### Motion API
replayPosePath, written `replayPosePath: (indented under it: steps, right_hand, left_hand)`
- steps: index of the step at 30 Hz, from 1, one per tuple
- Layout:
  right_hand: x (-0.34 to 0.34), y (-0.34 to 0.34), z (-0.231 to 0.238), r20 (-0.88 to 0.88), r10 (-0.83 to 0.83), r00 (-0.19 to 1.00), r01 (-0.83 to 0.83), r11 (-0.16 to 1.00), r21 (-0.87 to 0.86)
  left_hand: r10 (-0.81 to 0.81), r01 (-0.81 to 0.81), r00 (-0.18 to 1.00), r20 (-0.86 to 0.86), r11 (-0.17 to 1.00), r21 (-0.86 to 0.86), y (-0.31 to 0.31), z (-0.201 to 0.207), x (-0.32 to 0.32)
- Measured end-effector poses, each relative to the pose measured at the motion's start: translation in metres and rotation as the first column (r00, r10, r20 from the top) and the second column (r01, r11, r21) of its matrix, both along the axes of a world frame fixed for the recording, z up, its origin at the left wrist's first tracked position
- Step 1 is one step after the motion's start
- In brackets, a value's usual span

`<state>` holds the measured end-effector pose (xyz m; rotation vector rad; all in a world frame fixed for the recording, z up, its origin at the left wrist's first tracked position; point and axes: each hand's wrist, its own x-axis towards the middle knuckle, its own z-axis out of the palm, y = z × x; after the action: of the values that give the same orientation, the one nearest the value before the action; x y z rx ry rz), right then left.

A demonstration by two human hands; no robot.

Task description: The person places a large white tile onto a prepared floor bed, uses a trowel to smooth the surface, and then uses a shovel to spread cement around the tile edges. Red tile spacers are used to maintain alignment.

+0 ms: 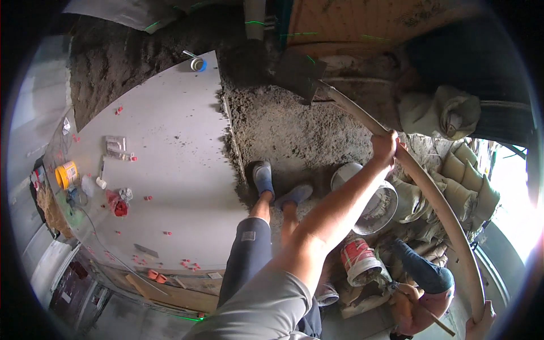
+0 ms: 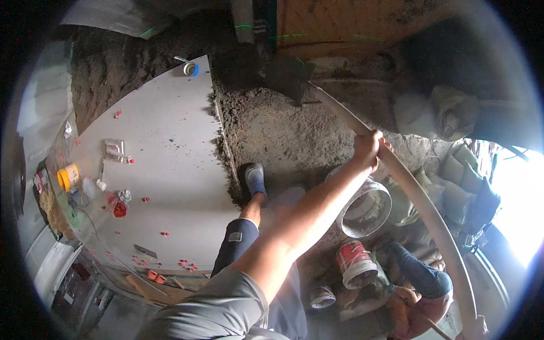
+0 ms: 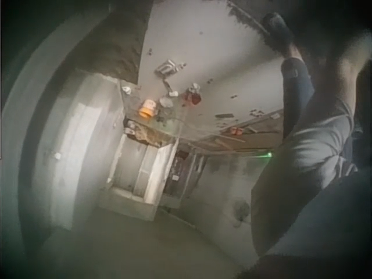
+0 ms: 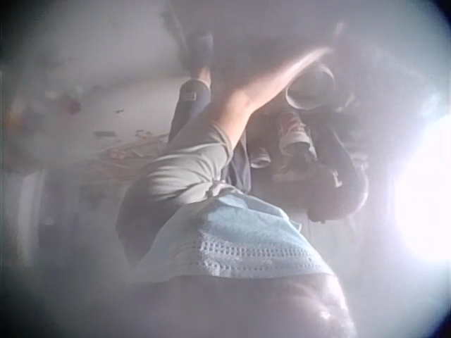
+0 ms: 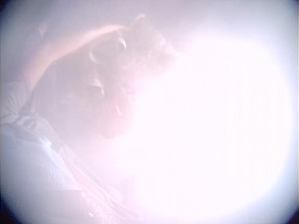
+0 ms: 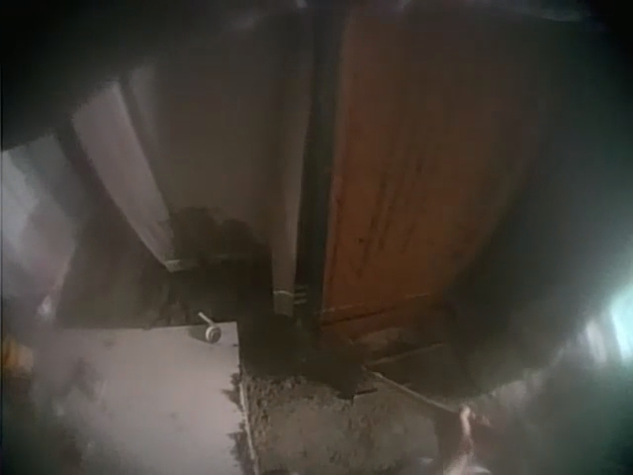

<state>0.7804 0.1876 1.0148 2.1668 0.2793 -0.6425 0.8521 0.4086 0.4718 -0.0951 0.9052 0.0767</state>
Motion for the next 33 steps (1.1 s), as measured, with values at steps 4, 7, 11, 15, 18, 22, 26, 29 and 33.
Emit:
replayPosePath:
  steps: [4,7,11,15,18,22,26,29,33]
  right_hand:
    - [0.02,0.015,-0.001,0.018,0.066,0.998,-0.066,0.998,0.002]
    - [0.042,0.033,0.007,0.045,0.121,0.992,-0.121,0.993,-0.004]
    - [0.086,0.064,0.022,0.092,0.206,0.974,-0.206,0.978,-0.009]
    - [0.148,0.118,0.029,0.134,0.324,0.937,-0.324,0.946,-0.023]
    - [0.222,0.148,0.015,0.152,0.429,0.89,-0.435,0.9,0.005]
    - [0.323,0.206,-0.016,0.15,0.555,0.818,-0.562,0.827,-0.001]
    - [0.424,0.255,-0.064,0.095,0.648,0.756,-0.649,0.76,-0.017]
    - [0.488,0.275,-0.107,0.028,0.697,0.716,-0.698,0.716,0.013]
    - [0.512,0.253,-0.132,-0.028,0.686,0.728,-0.684,0.728,0.044]
  left_hand:
    - [0.0,-0.001,0.998,-0.061,1.0,-0.026,0.016,-0.016,-0.002]
    - [-0.009,0.006,0.999,-0.053,0.999,-0.051,0.033,-0.01,0.003]
    - [0.057,-0.062,0.997,-0.05,0.992,-0.114,0.051,0.004,0.032]
    - [0.202,-0.217,0.975,-0.095,0.954,-0.206,0.053,-0.004,0.087]
    - [0.401,-0.392,0.916,-0.005,0.891,-0.228,0.043,-0.045,0.134]
    - [0.603,-0.579,0.797,-0.043,0.741,-0.341,0.05,-0.056,0.218]
    - [0.547,-0.56,0.826,-0.139,0.823,-0.093,0.083,-0.046,0.289]
    - [0.555,-0.581,0.753,-0.354,0.813,0.038,0.118,-0.065,0.328]
    - [0.585,-0.625,0.697,-0.415,0.779,0.048,0.118,-0.07,0.346]
